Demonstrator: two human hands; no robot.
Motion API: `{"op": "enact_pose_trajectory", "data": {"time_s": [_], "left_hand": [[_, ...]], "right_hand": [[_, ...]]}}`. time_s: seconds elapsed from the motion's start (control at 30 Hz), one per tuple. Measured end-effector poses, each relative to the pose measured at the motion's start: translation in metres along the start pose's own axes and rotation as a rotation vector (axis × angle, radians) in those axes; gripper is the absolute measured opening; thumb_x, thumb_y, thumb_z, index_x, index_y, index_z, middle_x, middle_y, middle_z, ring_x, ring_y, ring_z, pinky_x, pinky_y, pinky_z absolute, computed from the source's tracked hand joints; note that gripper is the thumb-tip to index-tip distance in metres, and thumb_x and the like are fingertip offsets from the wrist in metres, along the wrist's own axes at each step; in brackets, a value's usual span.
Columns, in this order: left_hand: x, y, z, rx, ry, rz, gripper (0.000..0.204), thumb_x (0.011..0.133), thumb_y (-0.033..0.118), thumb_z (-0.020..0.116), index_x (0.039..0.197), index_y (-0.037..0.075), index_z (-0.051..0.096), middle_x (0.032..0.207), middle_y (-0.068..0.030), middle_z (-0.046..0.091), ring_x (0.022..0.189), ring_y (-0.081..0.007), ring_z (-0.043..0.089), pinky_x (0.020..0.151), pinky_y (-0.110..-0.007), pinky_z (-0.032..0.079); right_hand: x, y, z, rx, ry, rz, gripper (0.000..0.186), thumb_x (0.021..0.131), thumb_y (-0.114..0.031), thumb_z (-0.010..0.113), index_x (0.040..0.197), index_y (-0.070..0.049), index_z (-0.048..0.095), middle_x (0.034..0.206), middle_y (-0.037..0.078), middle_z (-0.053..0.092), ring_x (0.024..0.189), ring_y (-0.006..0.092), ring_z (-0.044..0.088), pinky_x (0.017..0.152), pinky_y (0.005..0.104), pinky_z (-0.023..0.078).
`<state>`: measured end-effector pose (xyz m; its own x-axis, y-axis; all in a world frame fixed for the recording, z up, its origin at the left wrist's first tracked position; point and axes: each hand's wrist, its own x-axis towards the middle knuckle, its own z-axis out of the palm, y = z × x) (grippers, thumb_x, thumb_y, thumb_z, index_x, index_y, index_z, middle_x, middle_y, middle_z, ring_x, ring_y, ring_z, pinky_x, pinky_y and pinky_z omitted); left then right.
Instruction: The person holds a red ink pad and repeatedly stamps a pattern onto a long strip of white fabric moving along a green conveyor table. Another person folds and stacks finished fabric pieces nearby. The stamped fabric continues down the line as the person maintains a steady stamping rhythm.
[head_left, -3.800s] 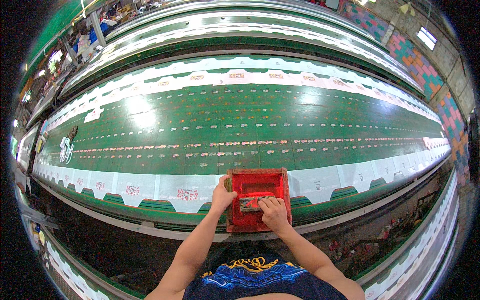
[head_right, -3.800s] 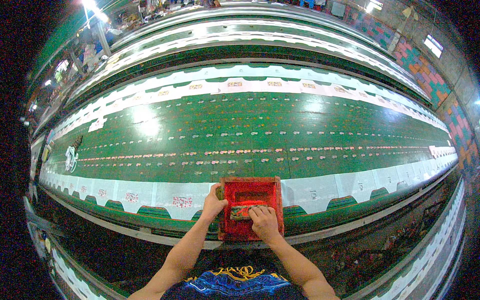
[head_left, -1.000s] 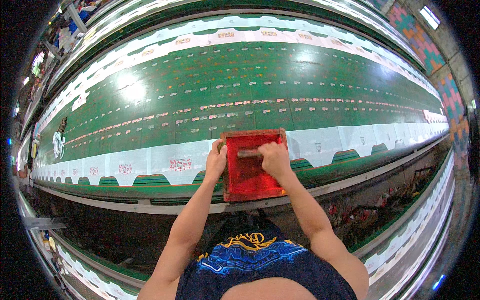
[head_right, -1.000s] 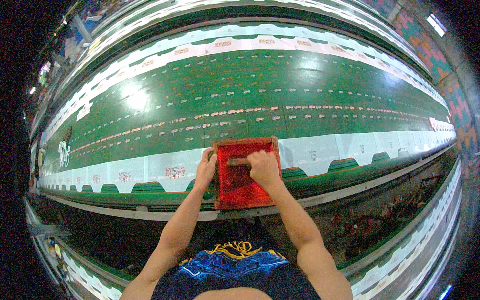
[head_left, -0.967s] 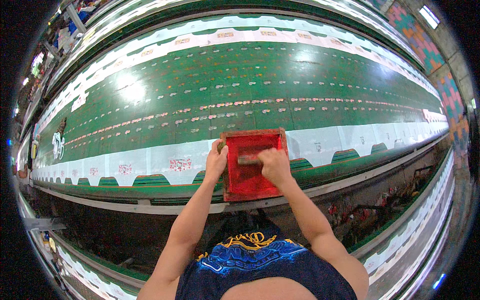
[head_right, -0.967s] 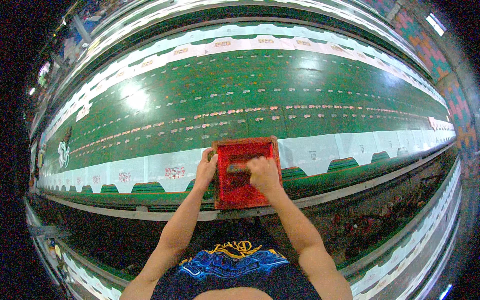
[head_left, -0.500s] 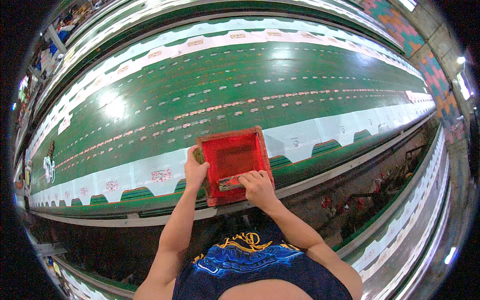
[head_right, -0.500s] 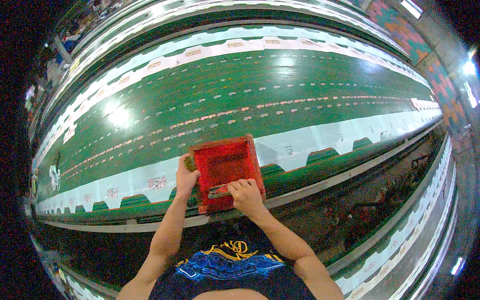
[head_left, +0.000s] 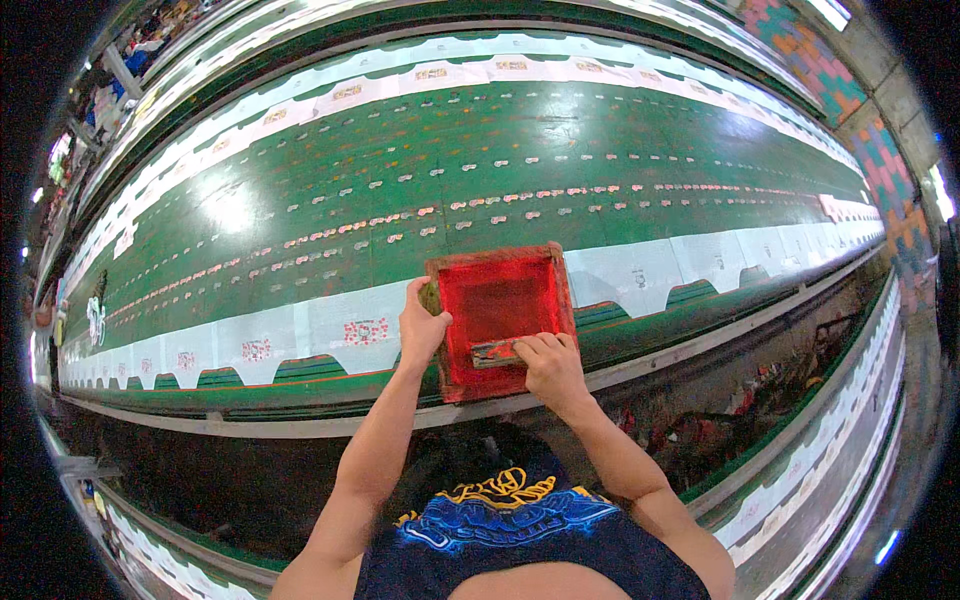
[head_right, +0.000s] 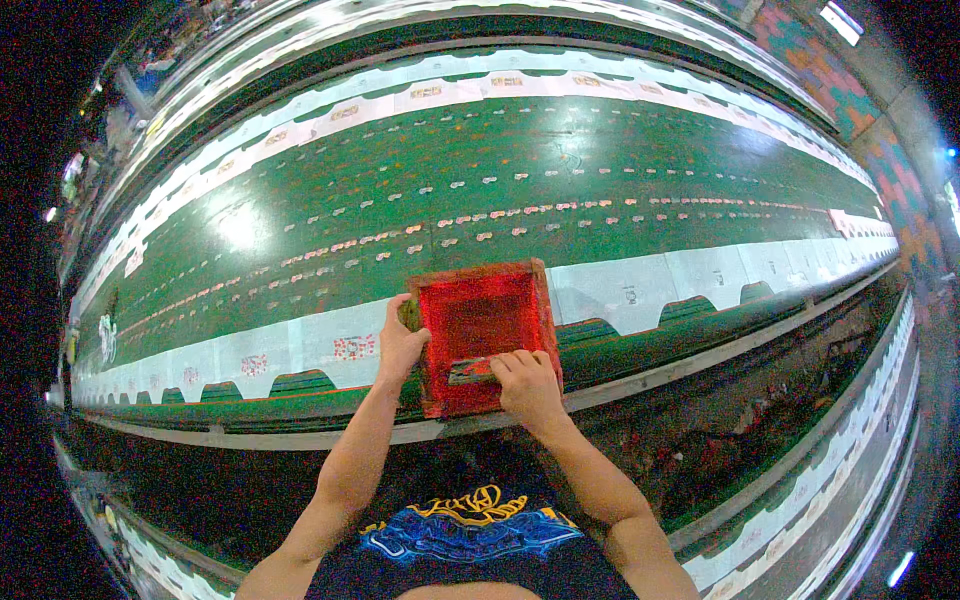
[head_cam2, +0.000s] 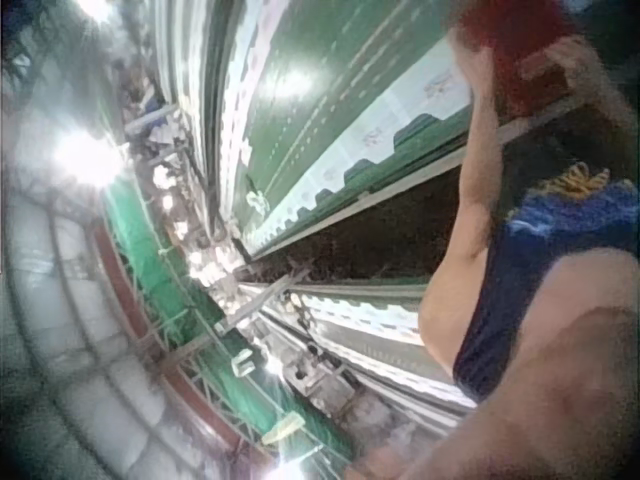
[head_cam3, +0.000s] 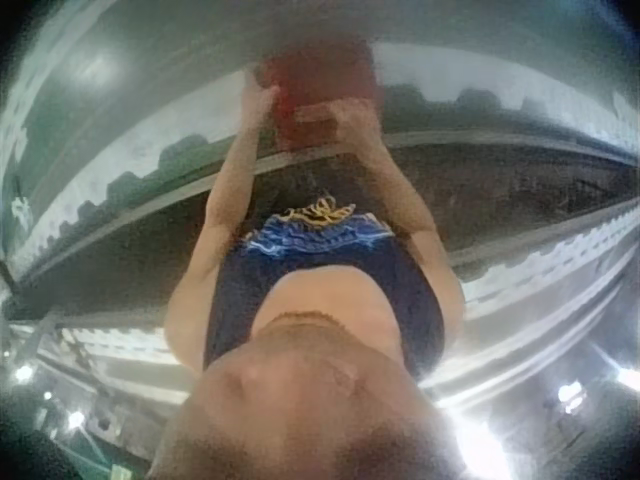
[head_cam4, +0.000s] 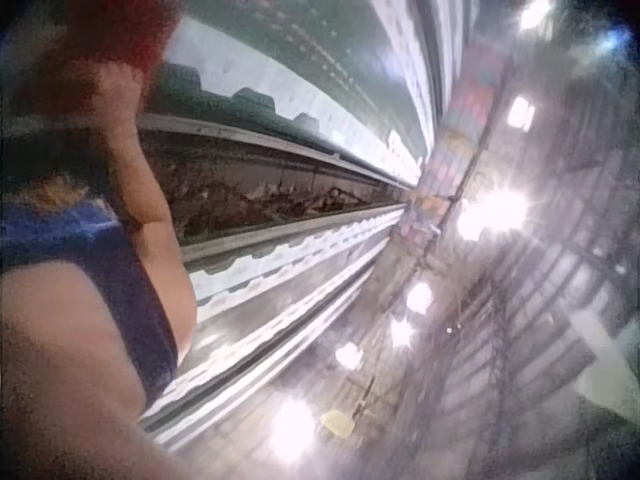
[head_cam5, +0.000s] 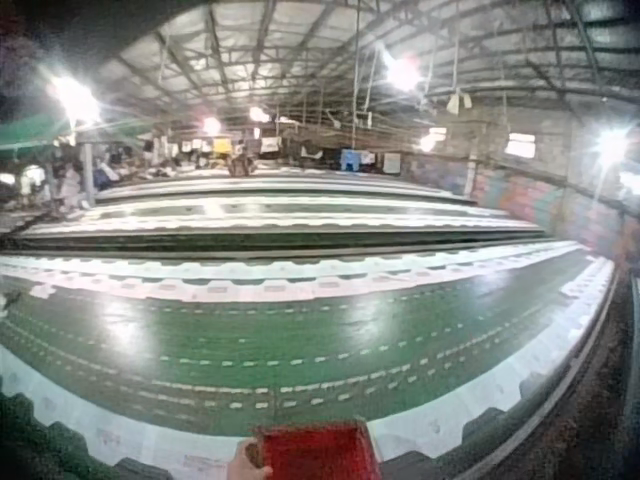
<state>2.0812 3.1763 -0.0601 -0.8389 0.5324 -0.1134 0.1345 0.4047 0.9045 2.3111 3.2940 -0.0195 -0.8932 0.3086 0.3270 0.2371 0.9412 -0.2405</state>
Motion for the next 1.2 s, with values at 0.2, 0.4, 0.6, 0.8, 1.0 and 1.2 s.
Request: {"op": "enact_pose_trajectory", "data": {"time_s": [0.2, 0.4, 0.6, 0.8, 1.0, 1.2], "left_hand": [[0.002, 0.020, 0.028, 0.086, 0.001, -0.044, 0.075, 0.073, 0.004, 0.078, 0.142, 0.017, 0.051, 0.111, -0.0230, 0.074, 0.102, -0.0391, 0.073, 0.088, -0.047, 0.056], [0.007, 0.006, 0.037, 0.106, 0.007, -0.089, 0.075, 0.071, 0.005, 0.079, 0.140, 0.015, 0.053, 0.110, -0.0229, 0.075, 0.102, -0.0384, 0.073, 0.088, -0.046, 0.056], [0.012, -0.004, 0.040, 0.151, 0.024, -0.049, 0.075, 0.070, 0.007, 0.080, 0.140, 0.015, 0.053, 0.109, -0.0228, 0.075, 0.103, -0.0390, 0.073, 0.089, -0.046, 0.057], [0.010, 0.008, 0.040, 0.157, 0.011, -0.120, 0.076, 0.070, 0.008, 0.080, 0.140, 0.016, 0.054, 0.107, -0.0224, 0.075, 0.101, -0.0386, 0.074, 0.087, -0.047, 0.057], [0.011, 0.007, 0.041, 0.246, 0.009, -0.122, 0.079, 0.071, 0.012, 0.081, 0.143, 0.021, 0.050, 0.106, -0.0224, 0.075, 0.101, -0.0418, 0.073, 0.087, -0.050, 0.057], [0.011, 0.003, 0.042, 0.262, -0.023, -0.156, 0.081, 0.072, 0.013, 0.081, 0.145, 0.024, 0.047, 0.107, -0.0229, 0.075, 0.101, -0.0436, 0.072, 0.088, -0.051, 0.056]], "right_hand": [[-0.016, 0.038, 0.002, 0.049, -0.003, 0.007, 0.022, 0.083, -0.010, 0.063, 0.104, -0.009, 0.070, 0.106, 0.003, 0.073, 0.102, 0.0225, 0.067, 0.090, 0.0424, 0.048], [-0.022, 0.046, 0.007, 0.072, -0.039, -0.003, 0.022, 0.084, -0.014, 0.062, 0.104, -0.008, 0.071, 0.108, 0.006, 0.073, 0.103, 0.0240, 0.068, 0.092, 0.0440, 0.049], [-0.022, 0.047, 0.004, 0.105, -0.029, -0.004, 0.021, 0.083, -0.014, 0.063, 0.102, -0.008, 0.070, 0.109, 0.006, 0.072, 0.104, 0.0245, 0.068, 0.093, 0.0443, 0.049], [-0.020, 0.044, -0.002, 0.090, -0.051, 0.018, 0.023, 0.082, -0.010, 0.064, 0.105, -0.010, 0.070, 0.108, 0.004, 0.073, 0.103, 0.0224, 0.067, 0.091, 0.0423, 0.047], [-0.022, 0.044, 0.002, 0.095, -0.053, 0.043, 0.025, 0.082, -0.013, 0.063, 0.105, -0.008, 0.072, 0.112, 0.006, 0.074, 0.106, 0.0242, 0.067, 0.095, 0.0445, 0.048], [-0.020, 0.043, 0.000, 0.086, -0.054, 0.054, 0.024, 0.082, -0.012, 0.063, 0.105, -0.008, 0.073, 0.111, 0.006, 0.073, 0.105, 0.0241, 0.067, 0.094, 0.0445, 0.048]]}}
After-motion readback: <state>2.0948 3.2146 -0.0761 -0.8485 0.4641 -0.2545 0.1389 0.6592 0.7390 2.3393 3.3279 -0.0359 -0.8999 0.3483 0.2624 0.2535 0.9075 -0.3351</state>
